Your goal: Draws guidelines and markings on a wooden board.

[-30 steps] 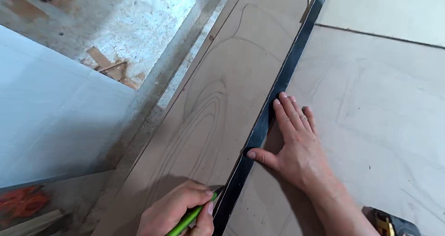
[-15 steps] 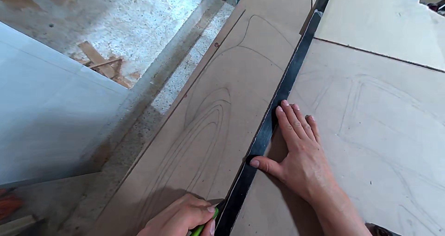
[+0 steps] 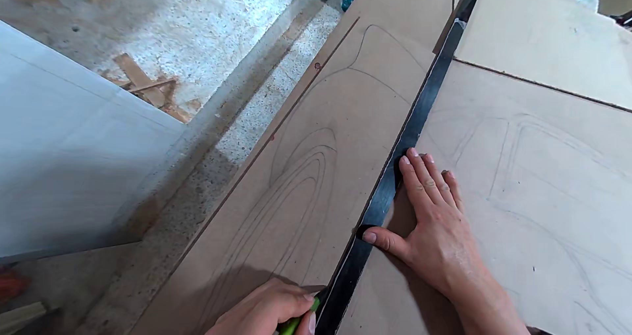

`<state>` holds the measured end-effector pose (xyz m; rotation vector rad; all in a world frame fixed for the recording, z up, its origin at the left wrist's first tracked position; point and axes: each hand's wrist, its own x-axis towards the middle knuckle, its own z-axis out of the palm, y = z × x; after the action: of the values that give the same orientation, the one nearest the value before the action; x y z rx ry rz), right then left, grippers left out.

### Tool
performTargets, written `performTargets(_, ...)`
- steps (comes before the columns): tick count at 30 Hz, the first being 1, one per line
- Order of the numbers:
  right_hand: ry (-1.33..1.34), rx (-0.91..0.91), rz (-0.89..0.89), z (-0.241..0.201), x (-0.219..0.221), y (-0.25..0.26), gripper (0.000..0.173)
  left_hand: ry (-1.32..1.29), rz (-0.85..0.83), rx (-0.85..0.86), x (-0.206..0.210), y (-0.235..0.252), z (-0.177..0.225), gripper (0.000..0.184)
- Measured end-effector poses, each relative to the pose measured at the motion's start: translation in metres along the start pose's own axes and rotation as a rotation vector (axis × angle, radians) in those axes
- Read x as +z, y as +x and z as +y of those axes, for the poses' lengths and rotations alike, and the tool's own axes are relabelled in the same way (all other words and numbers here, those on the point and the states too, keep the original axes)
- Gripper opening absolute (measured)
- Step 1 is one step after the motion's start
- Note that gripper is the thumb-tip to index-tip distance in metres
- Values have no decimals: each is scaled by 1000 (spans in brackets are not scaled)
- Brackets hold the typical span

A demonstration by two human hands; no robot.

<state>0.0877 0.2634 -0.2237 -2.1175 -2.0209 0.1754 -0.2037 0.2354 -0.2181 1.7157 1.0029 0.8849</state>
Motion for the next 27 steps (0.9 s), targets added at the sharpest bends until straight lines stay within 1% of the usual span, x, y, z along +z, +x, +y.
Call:
performTargets(2,1,2,-1,0,0,0,125,5,11,-59,3,12,6,11)
performTargets(4,-2,7,-8,-1,0,0,126,48,42,-83,10,35,9,11)
performTargets(7,-2,2,8,-1,1,0,126,157,89,-58,29,84,7,10)
performTargets(9,1,0,17,-1,2,0,126,186,78,-78,40,121,10,6)
performTargets(12,14,-6,26,0,2,1,125,175,50,-131,56,170,15,4)
performTargets(15,19,-4,27,0,2,1,124,123,69,-164,65,193,14,5)
performTargets(17,26,-6,25,1,2,1,125,103,73,-147,59,184,12,6)
performTargets(18,30,-10,22,1,2,-1,125,90,78,-143,51,171,13,8)
performTargets(21,58,-30,22,8,-2,-8,122,16,146,-76,14,103,11,16)
performTargets(23,83,-47,33,17,-4,-16,119,-40,190,-70,-4,50,6,16)
performTargets(25,112,-65,23,24,-7,-21,116,-109,181,-98,-14,2,3,16)
performTargets(27,122,-81,1,25,-11,-18,115,-122,157,-106,-15,-25,4,18)
